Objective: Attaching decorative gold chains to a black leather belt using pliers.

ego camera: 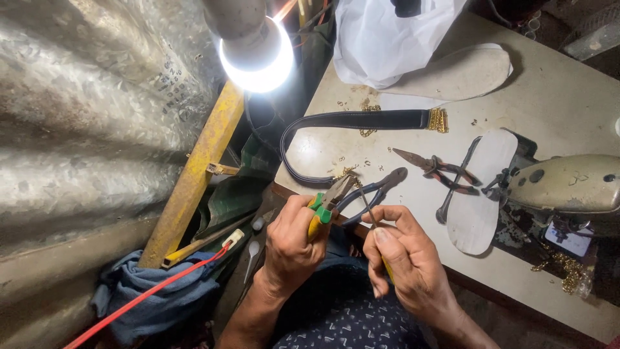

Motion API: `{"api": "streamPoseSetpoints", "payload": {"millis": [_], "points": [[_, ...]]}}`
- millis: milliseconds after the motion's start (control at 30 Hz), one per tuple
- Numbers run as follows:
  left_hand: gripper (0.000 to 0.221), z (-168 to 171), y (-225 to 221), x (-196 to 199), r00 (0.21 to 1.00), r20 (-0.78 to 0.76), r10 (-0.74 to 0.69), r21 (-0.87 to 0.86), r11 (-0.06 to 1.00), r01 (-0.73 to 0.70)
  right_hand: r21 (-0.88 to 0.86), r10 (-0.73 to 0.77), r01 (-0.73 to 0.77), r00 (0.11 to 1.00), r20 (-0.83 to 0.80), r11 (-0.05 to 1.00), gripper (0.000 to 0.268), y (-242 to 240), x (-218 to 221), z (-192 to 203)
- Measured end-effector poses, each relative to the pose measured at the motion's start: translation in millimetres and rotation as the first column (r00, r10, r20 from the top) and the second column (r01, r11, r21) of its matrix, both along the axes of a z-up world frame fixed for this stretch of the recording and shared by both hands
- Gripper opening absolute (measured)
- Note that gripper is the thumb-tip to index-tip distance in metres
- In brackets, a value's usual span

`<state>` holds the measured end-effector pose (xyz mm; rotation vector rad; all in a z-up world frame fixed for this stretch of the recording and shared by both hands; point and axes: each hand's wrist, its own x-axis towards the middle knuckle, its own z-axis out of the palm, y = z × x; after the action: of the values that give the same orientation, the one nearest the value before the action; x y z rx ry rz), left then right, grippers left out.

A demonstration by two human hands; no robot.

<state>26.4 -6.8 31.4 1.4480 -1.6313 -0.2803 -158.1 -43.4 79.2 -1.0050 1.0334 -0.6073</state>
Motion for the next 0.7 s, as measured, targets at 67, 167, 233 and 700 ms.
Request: {"api": "streamPoseSetpoints", "payload": {"millis": [67,167,233,700], "points": [[0.017,-2.4,-0.4,-1.0,0.998,0.055,0.019,-0.027,0.999,-0.018,0.035,0.002,-0.005,0.994,0.105,0.999,0.025,3.2,2.7,-4.7],[0.024,-1.0,-2.8,-2.2,0.99,0.128,0.052,-0.077,0.996,-0.043,0.121,-0.022,-0.01,0.964,0.267,0.993,0.025,7.2,5.5,-8.6],[0.027,-2.1,-2.9,-2.8,0.987,0.147,0.066,-0.098,0.994,-0.052,0.173,-0.047,-0.01,0.945,0.322,0.985,0.024,9.8,7.9,-9.7],[0.013,-0.4,0.2,-12.9,0.955,-0.293,-0.04,0.037,0.998,0.053,-0.188,-0.192,0.233,0.958,0.212,0.954,0.027,32.0,41.0,-31.7]]}}
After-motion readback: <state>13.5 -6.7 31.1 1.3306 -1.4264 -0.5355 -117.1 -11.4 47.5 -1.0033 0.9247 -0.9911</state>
